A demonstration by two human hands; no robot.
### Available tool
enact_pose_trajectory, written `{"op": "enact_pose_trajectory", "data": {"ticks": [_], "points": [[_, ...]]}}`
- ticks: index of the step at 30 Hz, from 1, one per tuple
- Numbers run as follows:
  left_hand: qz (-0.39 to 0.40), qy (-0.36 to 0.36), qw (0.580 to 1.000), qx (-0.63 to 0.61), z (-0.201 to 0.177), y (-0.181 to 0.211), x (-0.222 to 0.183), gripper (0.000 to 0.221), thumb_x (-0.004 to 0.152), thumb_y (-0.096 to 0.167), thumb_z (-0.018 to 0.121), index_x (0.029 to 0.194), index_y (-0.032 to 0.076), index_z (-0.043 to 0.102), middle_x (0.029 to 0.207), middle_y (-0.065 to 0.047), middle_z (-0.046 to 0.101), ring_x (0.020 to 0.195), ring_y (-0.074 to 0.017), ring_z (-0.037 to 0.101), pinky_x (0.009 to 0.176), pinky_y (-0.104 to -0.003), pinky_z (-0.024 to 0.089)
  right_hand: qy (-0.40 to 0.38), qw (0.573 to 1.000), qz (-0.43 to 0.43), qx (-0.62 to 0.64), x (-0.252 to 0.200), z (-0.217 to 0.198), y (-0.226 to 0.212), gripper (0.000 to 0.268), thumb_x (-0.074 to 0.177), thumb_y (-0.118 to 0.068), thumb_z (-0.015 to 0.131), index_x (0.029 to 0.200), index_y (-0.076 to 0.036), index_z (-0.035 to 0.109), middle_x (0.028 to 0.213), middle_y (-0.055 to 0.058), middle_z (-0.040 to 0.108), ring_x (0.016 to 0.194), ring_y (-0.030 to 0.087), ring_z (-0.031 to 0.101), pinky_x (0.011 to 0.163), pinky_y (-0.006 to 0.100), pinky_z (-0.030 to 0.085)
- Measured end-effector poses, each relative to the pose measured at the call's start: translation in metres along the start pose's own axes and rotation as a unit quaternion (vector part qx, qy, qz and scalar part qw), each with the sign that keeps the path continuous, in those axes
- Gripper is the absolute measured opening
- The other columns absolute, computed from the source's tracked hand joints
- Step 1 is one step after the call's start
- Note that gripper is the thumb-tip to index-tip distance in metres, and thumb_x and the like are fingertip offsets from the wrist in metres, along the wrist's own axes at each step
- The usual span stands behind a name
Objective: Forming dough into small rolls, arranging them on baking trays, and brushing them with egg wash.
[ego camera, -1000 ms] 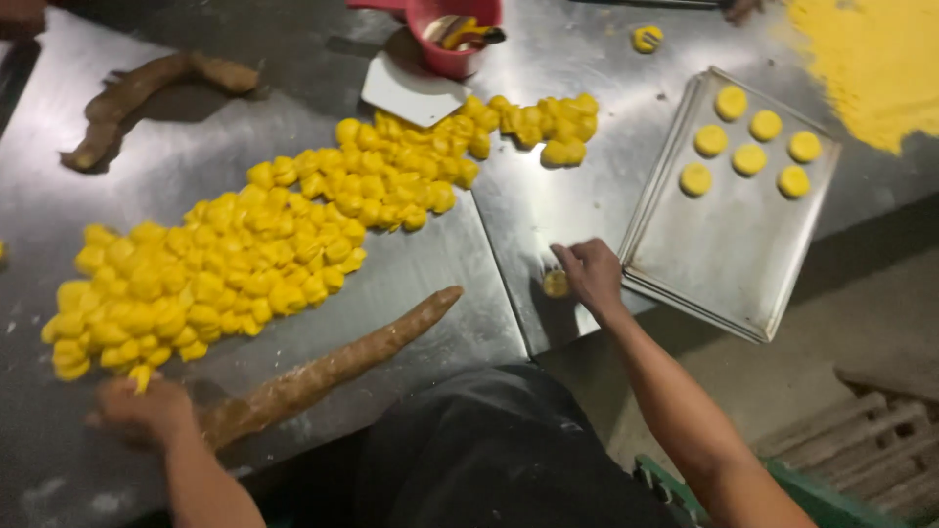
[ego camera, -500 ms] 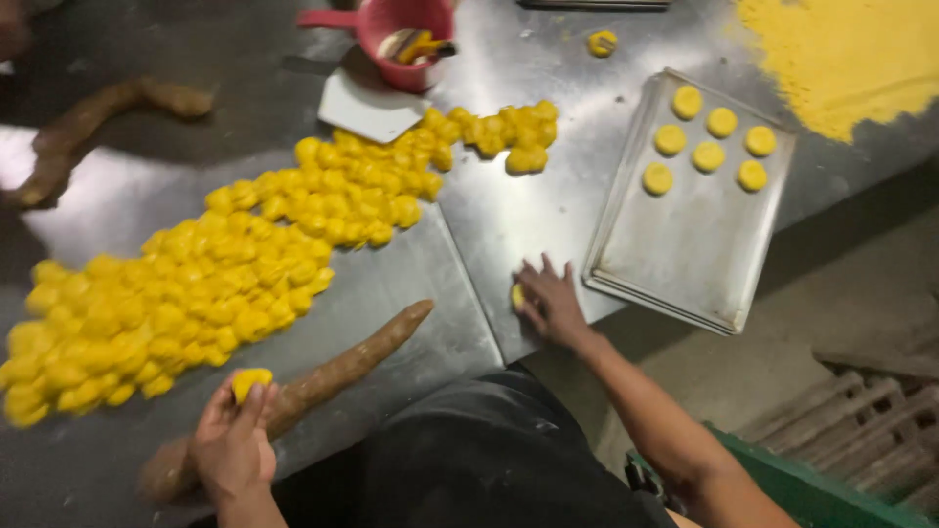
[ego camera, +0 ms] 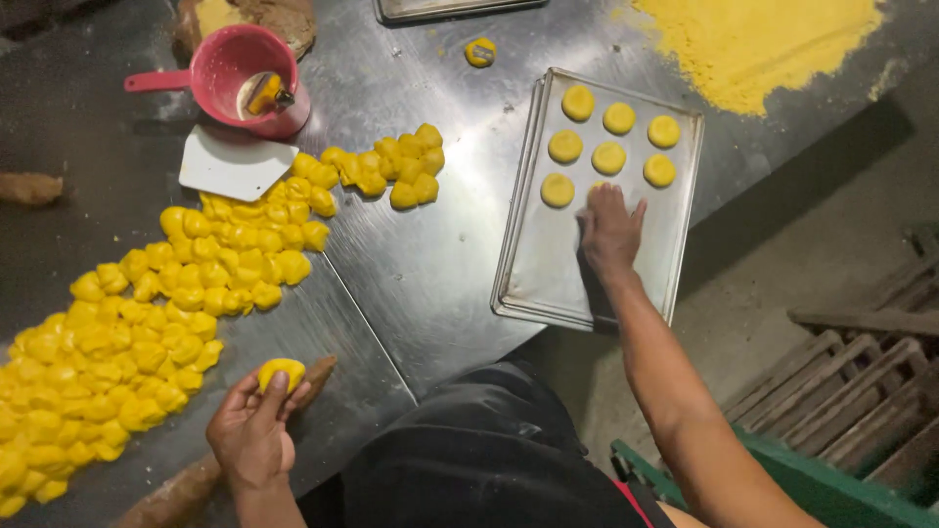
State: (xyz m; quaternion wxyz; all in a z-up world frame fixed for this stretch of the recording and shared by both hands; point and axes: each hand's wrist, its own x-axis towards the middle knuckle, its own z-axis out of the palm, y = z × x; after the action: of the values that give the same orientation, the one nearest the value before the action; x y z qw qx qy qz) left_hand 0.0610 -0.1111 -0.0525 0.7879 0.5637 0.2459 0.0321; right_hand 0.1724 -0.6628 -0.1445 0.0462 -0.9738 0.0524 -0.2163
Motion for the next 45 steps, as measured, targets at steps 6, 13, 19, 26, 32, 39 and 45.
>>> {"op": "enact_pose_trajectory", "data": {"ticks": [6, 13, 19, 26, 32, 39, 45], "points": [[-0.040, 0.110, 0.993, -0.027, 0.021, -0.011, -0.037, 0.048, 0.089, -0.004, 0.067, 0.136, 0.003, 0.060, 0.104, -0.012, 0.069, 0.091, -0.0238, 0.070, 0.075, -0.042, 0.062, -0.117, 0.993, 0.017, -0.005, 0.026, -0.044, -0.015, 0.030, 0.095, -0.030, 0.068, 0.115, -0.009, 0.072, 0.121, 0.011, 0.071, 0.123, 0.031, 0.061, 0.105, 0.078, 0.018], [0.016, 0.195, 0.970, -0.147, -0.020, -0.064, -0.084, 0.035, 0.093, 0.002, 0.069, 0.127, -0.005, 0.064, 0.120, -0.014, 0.068, 0.108, -0.0246, 0.070, 0.093, -0.041, 0.063, -0.017, 0.950, -0.170, 0.262, 0.014, 0.007, -0.141, 0.023, 0.094, -0.015, 0.077, 0.115, -0.010, 0.073, 0.102, 0.010, 0.071, 0.098, 0.033, 0.064, 0.092, 0.048, 0.044], [0.041, 0.258, 0.947, -0.185, -0.013, -0.030, -0.142, 0.028, 0.095, 0.004, 0.071, 0.121, -0.002, 0.062, 0.113, -0.012, 0.066, 0.101, -0.0257, 0.069, 0.085, -0.047, 0.062, -0.123, 0.768, -0.379, 0.501, -0.027, 0.000, -0.317, 0.029, 0.081, -0.007, 0.078, 0.110, -0.010, 0.075, 0.096, 0.001, 0.074, 0.089, 0.024, 0.068, 0.091, 0.043, 0.044], [0.061, 0.336, 0.920, -0.191, -0.044, -0.034, -0.197, 0.028, 0.093, 0.005, 0.070, 0.121, -0.001, 0.066, 0.114, -0.010, 0.069, 0.102, -0.0216, 0.071, 0.090, -0.041, 0.062, -0.149, 0.694, -0.513, 0.484, -0.060, 0.016, -0.380, 0.040, 0.078, -0.017, 0.082, 0.115, -0.008, 0.069, 0.116, 0.006, 0.073, 0.100, 0.026, 0.064, 0.087, 0.044, 0.042], [0.052, 0.274, 0.935, -0.217, -0.077, -0.030, -0.146, 0.028, 0.090, 0.001, 0.072, 0.117, -0.004, 0.065, 0.108, -0.011, 0.070, 0.097, -0.0222, 0.072, 0.084, -0.040, 0.064, -0.217, 0.731, -0.560, 0.323, -0.048, 0.008, -0.373, 0.027, 0.080, -0.019, 0.080, 0.105, -0.011, 0.072, 0.104, 0.006, 0.073, 0.098, 0.029, 0.065, 0.084, 0.043, 0.048], [0.033, 0.117, 0.979, -0.161, -0.096, -0.024, -0.059, 0.023, 0.092, 0.003, 0.072, 0.112, -0.008, 0.068, 0.103, -0.014, 0.073, 0.087, -0.0214, 0.074, 0.071, -0.036, 0.065, -0.519, 0.606, 0.087, 0.597, -0.036, -0.052, -0.336, 0.032, 0.092, -0.014, 0.074, 0.117, 0.005, 0.071, 0.108, 0.016, 0.074, 0.096, 0.025, 0.074, 0.090, 0.038, 0.062], [-0.048, -0.033, 0.989, -0.136, -0.066, -0.030, 0.009, 0.031, 0.094, 0.008, 0.071, 0.122, -0.005, 0.067, 0.111, -0.012, 0.074, 0.096, -0.0175, 0.075, 0.085, -0.032, 0.064, -0.454, 0.569, 0.160, 0.667, -0.056, -0.141, -0.397, 0.036, 0.091, -0.007, 0.069, 0.125, 0.005, 0.062, 0.108, 0.020, 0.074, 0.092, 0.028, 0.076, 0.084, 0.044, 0.063]]}}
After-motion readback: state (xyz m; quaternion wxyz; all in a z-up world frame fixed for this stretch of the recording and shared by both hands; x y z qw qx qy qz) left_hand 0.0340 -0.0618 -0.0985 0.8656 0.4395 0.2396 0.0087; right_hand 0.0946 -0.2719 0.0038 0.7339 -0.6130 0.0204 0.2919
